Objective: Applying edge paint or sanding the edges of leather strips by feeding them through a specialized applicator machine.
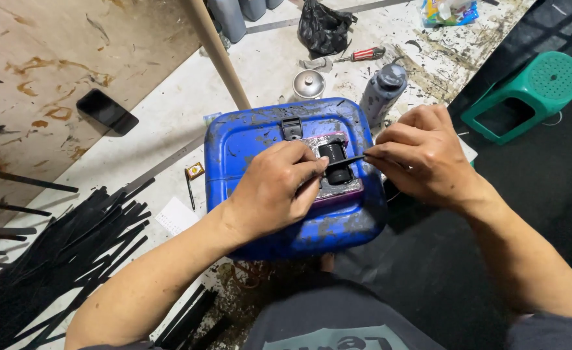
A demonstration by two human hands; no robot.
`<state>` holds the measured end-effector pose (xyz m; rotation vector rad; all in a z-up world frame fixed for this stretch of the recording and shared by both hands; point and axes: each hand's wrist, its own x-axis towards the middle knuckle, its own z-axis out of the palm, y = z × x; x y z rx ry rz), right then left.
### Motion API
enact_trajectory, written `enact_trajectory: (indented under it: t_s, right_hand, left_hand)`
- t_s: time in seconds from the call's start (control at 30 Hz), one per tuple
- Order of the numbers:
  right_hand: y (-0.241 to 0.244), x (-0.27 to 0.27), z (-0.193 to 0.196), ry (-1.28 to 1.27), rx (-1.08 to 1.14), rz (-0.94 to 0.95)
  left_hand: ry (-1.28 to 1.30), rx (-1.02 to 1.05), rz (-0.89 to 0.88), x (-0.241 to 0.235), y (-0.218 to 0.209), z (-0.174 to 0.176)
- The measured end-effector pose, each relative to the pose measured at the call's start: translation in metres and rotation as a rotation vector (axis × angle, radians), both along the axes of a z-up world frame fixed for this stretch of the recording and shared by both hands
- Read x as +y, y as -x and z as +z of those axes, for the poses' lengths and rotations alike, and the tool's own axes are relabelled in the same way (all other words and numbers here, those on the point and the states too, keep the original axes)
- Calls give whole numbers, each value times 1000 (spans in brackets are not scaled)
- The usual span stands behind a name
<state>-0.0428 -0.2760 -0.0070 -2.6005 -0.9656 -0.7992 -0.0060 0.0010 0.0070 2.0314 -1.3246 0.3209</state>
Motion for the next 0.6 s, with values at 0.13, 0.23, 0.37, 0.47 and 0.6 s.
enact_trajectory:
  t_s: [0.13, 0.23, 0.37, 0.47, 0.6]
  right_hand:
    - [4, -6, 1, 14, 1, 4]
    - [5, -8, -1, 30, -31, 3]
    - [5, -8, 1, 55, -46, -6]
    - [5, -12, 1, 84, -60, -19]
    - [9, -17, 4, 86, -60, -49]
  left_hand:
    - [-57, -28, -4, -1, 3, -1]
    - [-39, 19, 38, -1, 4, -1]
    - [-29, 13, 69, 2, 7, 0]
    - [-27, 26, 55, 4, 10, 1]
    - [50, 28, 76, 7, 15, 3]
